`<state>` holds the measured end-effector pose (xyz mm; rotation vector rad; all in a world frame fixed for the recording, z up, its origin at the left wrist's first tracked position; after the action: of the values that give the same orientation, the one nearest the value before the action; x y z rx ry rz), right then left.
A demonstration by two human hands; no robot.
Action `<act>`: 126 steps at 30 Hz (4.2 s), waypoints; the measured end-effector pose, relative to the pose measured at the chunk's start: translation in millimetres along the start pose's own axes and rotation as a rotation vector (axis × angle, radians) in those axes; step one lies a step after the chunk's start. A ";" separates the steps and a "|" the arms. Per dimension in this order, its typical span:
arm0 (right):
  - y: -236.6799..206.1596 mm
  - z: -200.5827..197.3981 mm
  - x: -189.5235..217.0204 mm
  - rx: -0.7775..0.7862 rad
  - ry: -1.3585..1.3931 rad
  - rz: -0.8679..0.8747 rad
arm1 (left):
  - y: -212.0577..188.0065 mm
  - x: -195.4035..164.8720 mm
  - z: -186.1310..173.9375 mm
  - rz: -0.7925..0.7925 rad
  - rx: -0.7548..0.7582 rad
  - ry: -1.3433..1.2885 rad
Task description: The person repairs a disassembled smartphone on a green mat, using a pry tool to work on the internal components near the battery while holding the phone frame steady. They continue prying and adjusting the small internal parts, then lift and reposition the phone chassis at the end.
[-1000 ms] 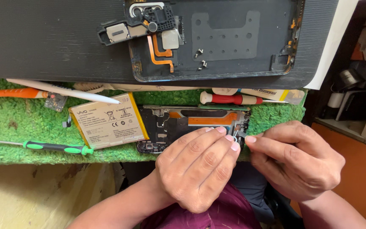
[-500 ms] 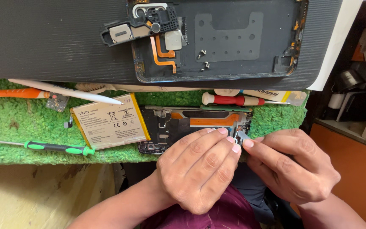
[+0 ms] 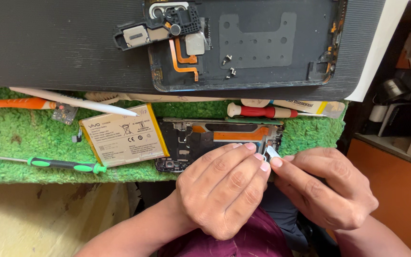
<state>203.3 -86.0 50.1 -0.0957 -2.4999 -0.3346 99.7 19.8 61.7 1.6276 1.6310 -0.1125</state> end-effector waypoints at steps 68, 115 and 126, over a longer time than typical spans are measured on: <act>4.2 -3.2 -4.6 0.013 0.007 0.136 | -1.9 -0.7 0.3 0.000 0.003 -0.002; 2.2 -1.1 -3.0 -0.027 -0.027 0.107 | -2.8 -0.4 -0.1 0.002 0.002 -0.005; 1.3 -0.7 -3.1 -0.032 -0.021 0.099 | -2.9 -0.2 0.1 0.006 -0.004 -0.009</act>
<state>206.5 -84.8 49.1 -0.2357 -2.5002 -0.3345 97.2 19.0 60.4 1.6274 1.6186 -0.1131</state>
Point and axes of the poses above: each hand's wrist, its own y-axis towards the middle knuckle, its own z-axis out of the palm, x = y × z, the point moved 8 cm from there along y, towards the middle knuckle, and after that the axes turned 11 degrees about x, right-handed, at the moved point
